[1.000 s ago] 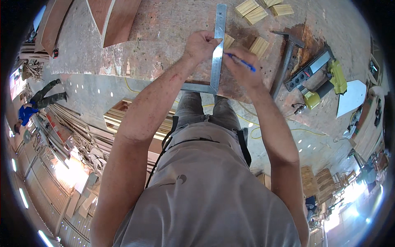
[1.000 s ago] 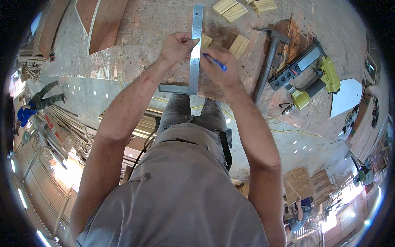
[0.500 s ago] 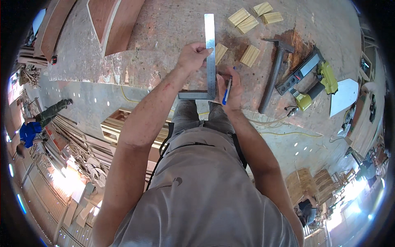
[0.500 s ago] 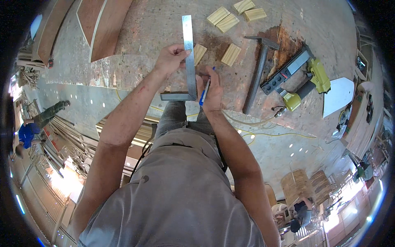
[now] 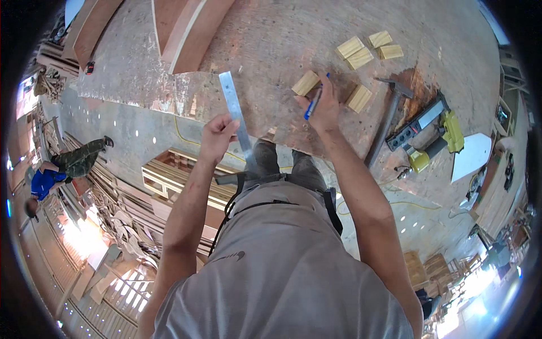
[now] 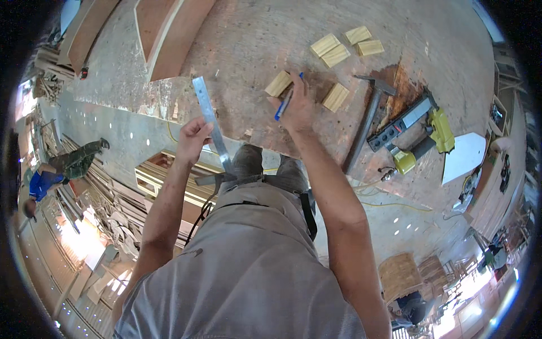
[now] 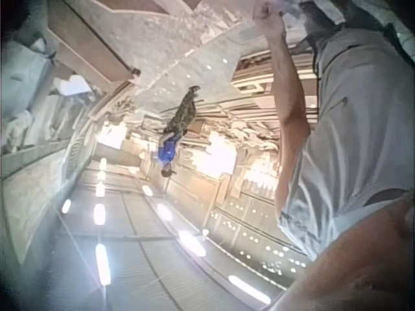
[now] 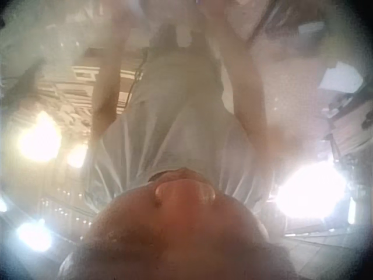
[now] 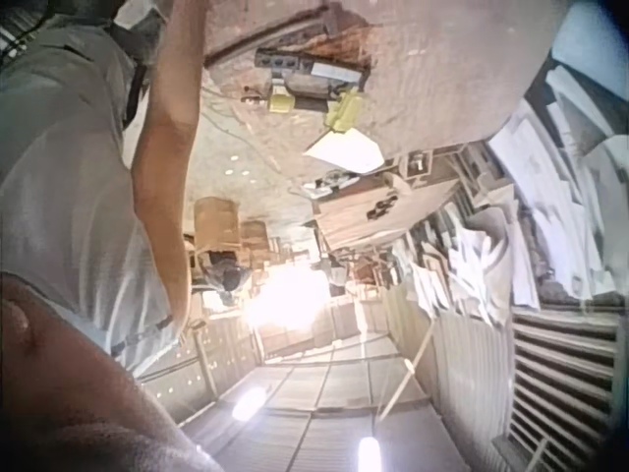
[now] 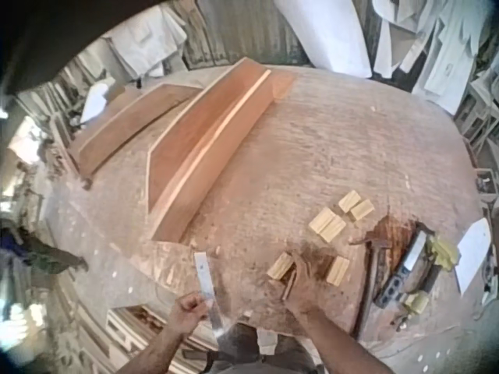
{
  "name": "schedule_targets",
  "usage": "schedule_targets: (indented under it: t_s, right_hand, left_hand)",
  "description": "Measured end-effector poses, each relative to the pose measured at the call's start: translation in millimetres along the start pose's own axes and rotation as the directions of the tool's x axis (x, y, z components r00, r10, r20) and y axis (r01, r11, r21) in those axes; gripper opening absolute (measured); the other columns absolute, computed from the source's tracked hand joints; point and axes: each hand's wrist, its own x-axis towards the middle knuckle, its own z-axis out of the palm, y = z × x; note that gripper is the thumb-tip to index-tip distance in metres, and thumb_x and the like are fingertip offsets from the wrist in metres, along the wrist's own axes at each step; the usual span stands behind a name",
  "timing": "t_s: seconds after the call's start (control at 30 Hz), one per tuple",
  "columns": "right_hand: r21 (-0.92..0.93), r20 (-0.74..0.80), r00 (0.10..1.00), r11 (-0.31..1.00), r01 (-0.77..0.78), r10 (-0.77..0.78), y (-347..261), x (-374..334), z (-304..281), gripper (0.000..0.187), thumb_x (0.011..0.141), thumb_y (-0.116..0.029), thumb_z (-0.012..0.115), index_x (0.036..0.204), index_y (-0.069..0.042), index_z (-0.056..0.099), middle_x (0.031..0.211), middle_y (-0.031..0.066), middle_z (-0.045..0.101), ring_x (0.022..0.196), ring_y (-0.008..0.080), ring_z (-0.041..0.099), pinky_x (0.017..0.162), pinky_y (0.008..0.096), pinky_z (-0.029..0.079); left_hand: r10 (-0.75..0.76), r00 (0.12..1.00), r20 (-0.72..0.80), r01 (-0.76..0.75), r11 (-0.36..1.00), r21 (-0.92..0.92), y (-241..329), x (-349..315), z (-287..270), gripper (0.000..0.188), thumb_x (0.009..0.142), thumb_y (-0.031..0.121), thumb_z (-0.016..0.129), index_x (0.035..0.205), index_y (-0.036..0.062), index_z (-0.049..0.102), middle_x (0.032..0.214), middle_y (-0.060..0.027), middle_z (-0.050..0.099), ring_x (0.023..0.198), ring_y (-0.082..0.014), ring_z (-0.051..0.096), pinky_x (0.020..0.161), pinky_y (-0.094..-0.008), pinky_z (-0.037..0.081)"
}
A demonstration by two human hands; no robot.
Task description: The person marks small wooden blocks using a blue pen and a metal square ruler. They align the ruler on the blocks to draw straight lines, handling the pieces one by one on a workbench in a workshop environment.
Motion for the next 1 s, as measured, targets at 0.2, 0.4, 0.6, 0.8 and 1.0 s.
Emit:
schedule_targets:
  t_s: [0.2, 0.4, 0.6, 0.8, 1.0]
  right_hand:
    - [-0.008, 0.003, 0.996, 0.996, -0.090, 0.090, -38, 3, -12, 0.087, 0.067, -0.016, 0.084, 0.140, -0.011, 0.037, 0.129, 0.0193, 0.053, 0.119, 0.0351, 0.052, 0.099, 0.0424, 0.045]
    - [-0.383, -0.149, 0.975, 0.918, 0.099, -0.167, 34, -15, -125, 0.087, 0.061, -0.016, 0.088, 0.136, -0.008, 0.043, 0.129, 0.0191, 0.053, 0.119, 0.0354, 0.052, 0.100, 0.0407, 0.044]
    - [-0.239, -0.072, 0.997, 0.971, 0.016, -0.034, 57, -18, -100, 0.084, 0.062, -0.014, 0.087, 0.135, -0.008, 0.044, 0.127, 0.0180, 0.053, 0.117, 0.0356, 0.052, 0.100, 0.0403, 0.044]
    - [-0.146, -0.134, 0.990, 0.988, -0.050, 0.030, 22, -37, -52, 0.087, 0.063, -0.020, 0.088, 0.136, -0.005, 0.041, 0.126, 0.0183, 0.052, 0.115, 0.0356, 0.053, 0.098, 0.0411, 0.045]
    - [0.024, -0.152, 0.983, 0.994, -0.103, 0.105, 29, -55, -49, 0.085, 0.067, -0.021, 0.086, 0.136, -0.003, 0.041, 0.121, 0.0187, 0.055, 0.110, 0.0331, 0.056, 0.093, 0.0404, 0.048]
  left_hand:
    - [-0.057, 0.996, -0.072, 0.047, 0.990, -0.132, -2, -24, -16, 0.015, 0.092, 0.013, 0.064, 0.106, 0.0091, 0.067, 0.086, 0.0028, 0.067, 0.077, -0.0056, 0.062, 0.064, -0.0239, 0.054]
    - [-0.004, 0.999, -0.053, -0.005, 0.986, -0.164, 6, -15, 6, 0.017, 0.092, 0.012, 0.064, 0.108, 0.0084, 0.067, 0.086, 0.0022, 0.067, 0.075, -0.0056, 0.062, 0.063, -0.0227, 0.054]
    - [0.012, 0.999, 0.033, -0.008, 0.992, -0.125, 21, -5, 42, 0.017, 0.092, 0.011, 0.063, 0.108, 0.0073, 0.067, 0.086, 0.0008, 0.068, 0.070, -0.0050, 0.060, 0.062, -0.0221, 0.052]
    - [-0.039, 0.989, 0.141, 0.049, 0.996, -0.071, 48, -4, 110, 0.017, 0.092, 0.012, 0.064, 0.107, 0.0053, 0.068, 0.082, -0.0005, 0.067, 0.068, -0.0060, 0.059, 0.056, -0.0222, 0.048]
    - [0.021, 0.969, 0.244, -0.010, 0.999, -0.044, 23, 40, 169, 0.021, 0.090, 0.014, 0.066, 0.108, 0.0043, 0.069, 0.084, -0.0048, 0.070, 0.070, -0.0080, 0.062, 0.059, -0.0232, 0.049]
